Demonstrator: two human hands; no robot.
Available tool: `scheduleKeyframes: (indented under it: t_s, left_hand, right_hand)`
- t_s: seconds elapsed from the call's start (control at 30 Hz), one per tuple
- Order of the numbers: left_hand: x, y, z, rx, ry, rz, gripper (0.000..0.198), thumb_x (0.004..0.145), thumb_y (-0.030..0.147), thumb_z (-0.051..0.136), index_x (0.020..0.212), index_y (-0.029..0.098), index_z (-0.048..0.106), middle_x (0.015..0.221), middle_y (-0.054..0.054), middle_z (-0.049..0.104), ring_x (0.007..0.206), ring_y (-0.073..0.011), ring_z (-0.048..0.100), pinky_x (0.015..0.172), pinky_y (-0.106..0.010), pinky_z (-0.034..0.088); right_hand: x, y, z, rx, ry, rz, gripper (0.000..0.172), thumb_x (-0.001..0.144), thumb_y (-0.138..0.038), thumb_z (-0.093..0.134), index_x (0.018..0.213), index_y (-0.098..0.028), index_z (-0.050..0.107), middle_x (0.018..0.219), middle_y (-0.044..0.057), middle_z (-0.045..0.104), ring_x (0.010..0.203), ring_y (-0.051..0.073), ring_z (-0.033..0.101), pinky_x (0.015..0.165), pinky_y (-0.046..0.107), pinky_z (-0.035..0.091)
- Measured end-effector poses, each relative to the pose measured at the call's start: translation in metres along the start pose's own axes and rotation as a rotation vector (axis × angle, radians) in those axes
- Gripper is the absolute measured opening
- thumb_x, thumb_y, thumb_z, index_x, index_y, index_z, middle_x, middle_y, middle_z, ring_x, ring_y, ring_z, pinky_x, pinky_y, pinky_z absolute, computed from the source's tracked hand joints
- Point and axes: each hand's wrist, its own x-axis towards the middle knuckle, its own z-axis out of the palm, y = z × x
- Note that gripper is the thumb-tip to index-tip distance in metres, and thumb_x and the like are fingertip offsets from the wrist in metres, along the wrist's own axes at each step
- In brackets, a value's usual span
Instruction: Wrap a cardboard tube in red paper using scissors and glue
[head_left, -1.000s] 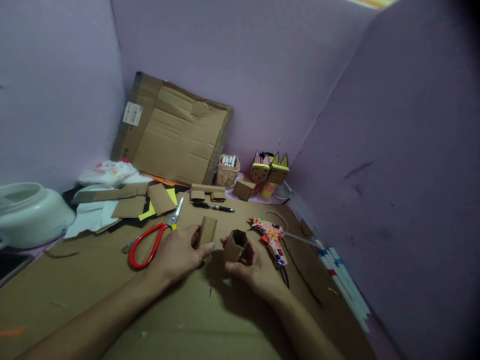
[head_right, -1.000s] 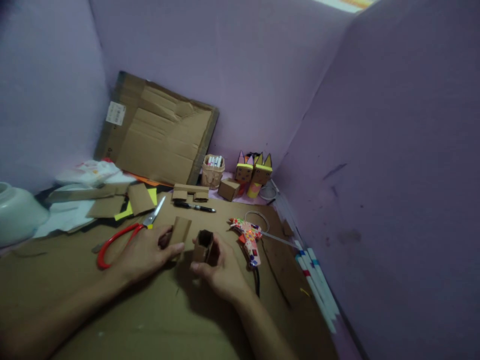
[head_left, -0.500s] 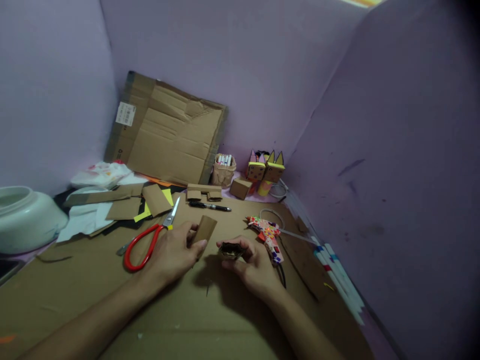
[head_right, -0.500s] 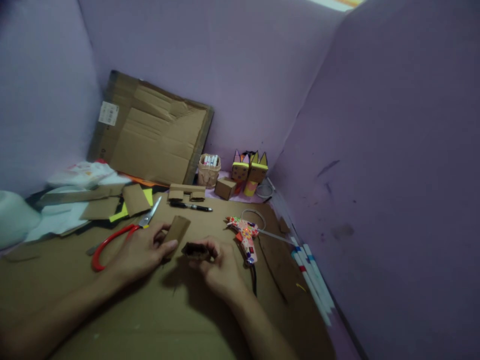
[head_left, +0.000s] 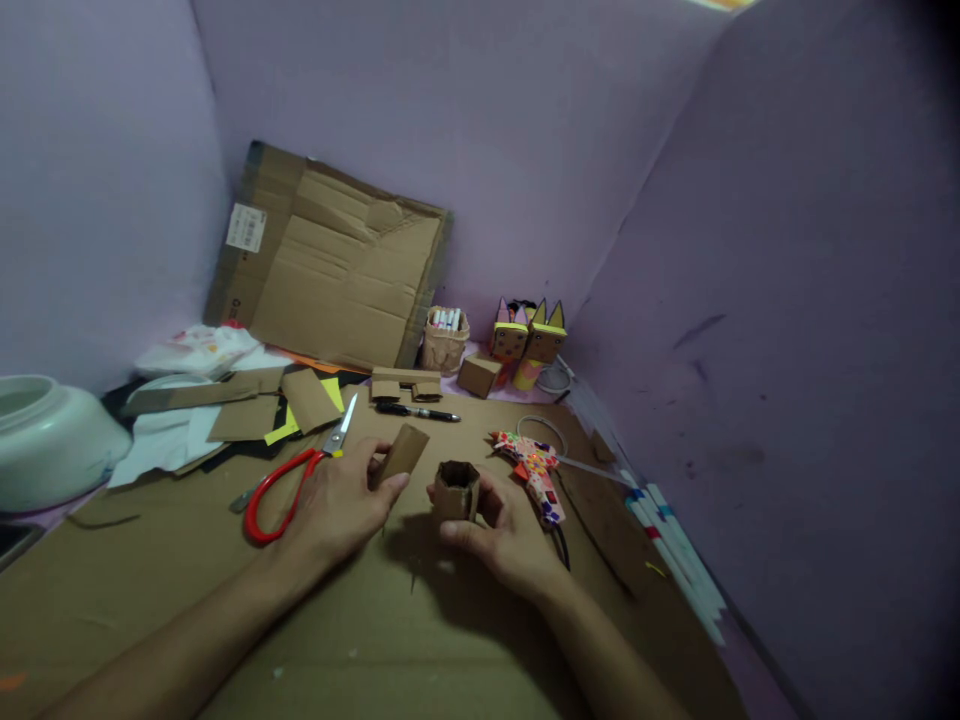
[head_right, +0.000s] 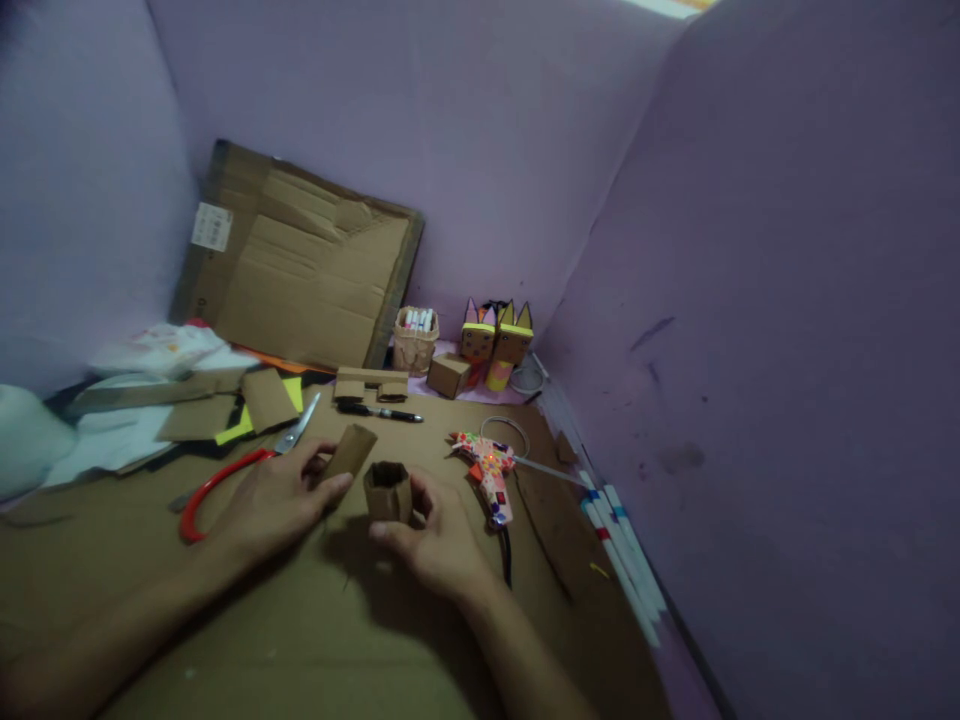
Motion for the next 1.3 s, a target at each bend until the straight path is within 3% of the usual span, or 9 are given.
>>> scheduleKeyframes:
  t_s: [0.1,0.2,0.33,0.43,0.53,0.7,0.93,1.17,1.3]
  left_hand:
    - [0.001,0.000,-0.002,-0.070,0.007,-0.030,0.040,0.077,0.040,0.053,0.112,0.020,0.057,0.100,-0.009,0.072,0.094,-0.0281,0.066,0.078,-0.038,0.049]
    - [0.000,0.000,-0.001,-0.330,-0.022,0.068,0.039,0.077,0.037,0.055,0.111,0.017,0.055,0.104,-0.009,0.071,0.096,-0.0248,0.066,0.083,-0.035,0.050]
    - [-0.006,0.002,0.003,-0.601,-0.190,0.224,0.036,0.077,0.031,0.058,0.109,0.018,0.052,0.108,-0.007,0.069,0.098,-0.0220,0.065,0.083,-0.032,0.051]
    - [-0.008,0.001,0.009,-0.533,-0.267,0.208,0.032,0.075,0.025,0.060,0.107,0.021,0.054,0.106,-0.003,0.070,0.098,-0.0214,0.064,0.083,-0.032,0.050]
    - [-0.007,-0.002,0.015,-0.467,-0.315,0.196,0.030,0.072,0.020,0.061,0.102,0.022,0.056,0.101,-0.002,0.071,0.096,-0.0219,0.065,0.083,-0.032,0.050]
    - [-0.003,-0.004,0.021,-0.577,-0.358,0.179,0.037,0.068,0.018,0.062,0.105,0.020,0.055,0.103,-0.003,0.070,0.102,-0.0228,0.063,0.086,-0.033,0.049]
    - [-0.001,-0.004,0.022,-0.536,-0.366,0.194,0.040,0.064,0.016,0.063,0.104,0.018,0.059,0.103,-0.005,0.070,0.101,-0.0243,0.062,0.090,-0.037,0.047]
    - [-0.001,-0.012,0.022,-0.406,-0.281,0.238,0.037,0.065,0.018,0.065,0.102,0.020,0.063,0.095,-0.003,0.071,0.092,-0.0245,0.064,0.082,-0.036,0.049]
    - [-0.001,-0.010,0.020,-0.391,-0.292,0.266,0.032,0.066,0.017,0.063,0.098,0.020,0.065,0.092,-0.002,0.070,0.090,-0.0232,0.064,0.080,-0.034,0.049]
  right_hand:
    - [0.000,0.000,-0.001,0.038,-0.020,-0.004,0.024,0.063,-0.023,0.069,0.087,-0.021,0.063,0.085,0.003,0.070,0.083,0.021,0.064,0.074,0.033,0.050]
    - [0.001,0.003,-0.001,0.071,0.000,0.000,0.024,0.064,-0.024,0.068,0.087,-0.021,0.063,0.085,0.003,0.069,0.083,0.022,0.063,0.074,0.033,0.050]
    - [0.005,0.006,-0.003,0.157,0.112,0.016,0.030,0.063,-0.025,0.070,0.092,-0.022,0.061,0.091,0.005,0.069,0.085,0.022,0.064,0.078,0.035,0.050]
    - [0.007,0.008,-0.005,0.208,0.175,0.030,0.034,0.061,-0.024,0.071,0.093,-0.022,0.060,0.092,0.004,0.070,0.088,0.023,0.064,0.082,0.036,0.049]
    - [0.009,0.010,-0.005,0.178,0.141,0.044,0.035,0.057,-0.019,0.072,0.089,-0.022,0.059,0.088,0.001,0.069,0.086,0.021,0.063,0.081,0.035,0.048]
    - [0.010,0.014,-0.003,0.181,0.082,0.086,0.035,0.055,-0.014,0.070,0.087,-0.021,0.058,0.086,-0.001,0.066,0.083,0.019,0.059,0.078,0.031,0.046]
    - [0.011,0.021,-0.001,0.144,0.045,0.090,0.034,0.053,-0.013,0.070,0.084,-0.019,0.058,0.081,-0.002,0.062,0.079,0.018,0.054,0.073,0.029,0.044]
    - [0.009,0.029,0.002,0.060,0.047,0.019,0.029,0.057,-0.014,0.069,0.083,-0.020,0.058,0.080,-0.001,0.060,0.077,0.018,0.053,0.073,0.031,0.043]
    - [0.009,0.032,0.004,0.096,0.008,0.035,0.027,0.059,-0.017,0.069,0.083,-0.021,0.057,0.082,0.001,0.060,0.081,0.019,0.055,0.077,0.034,0.044]
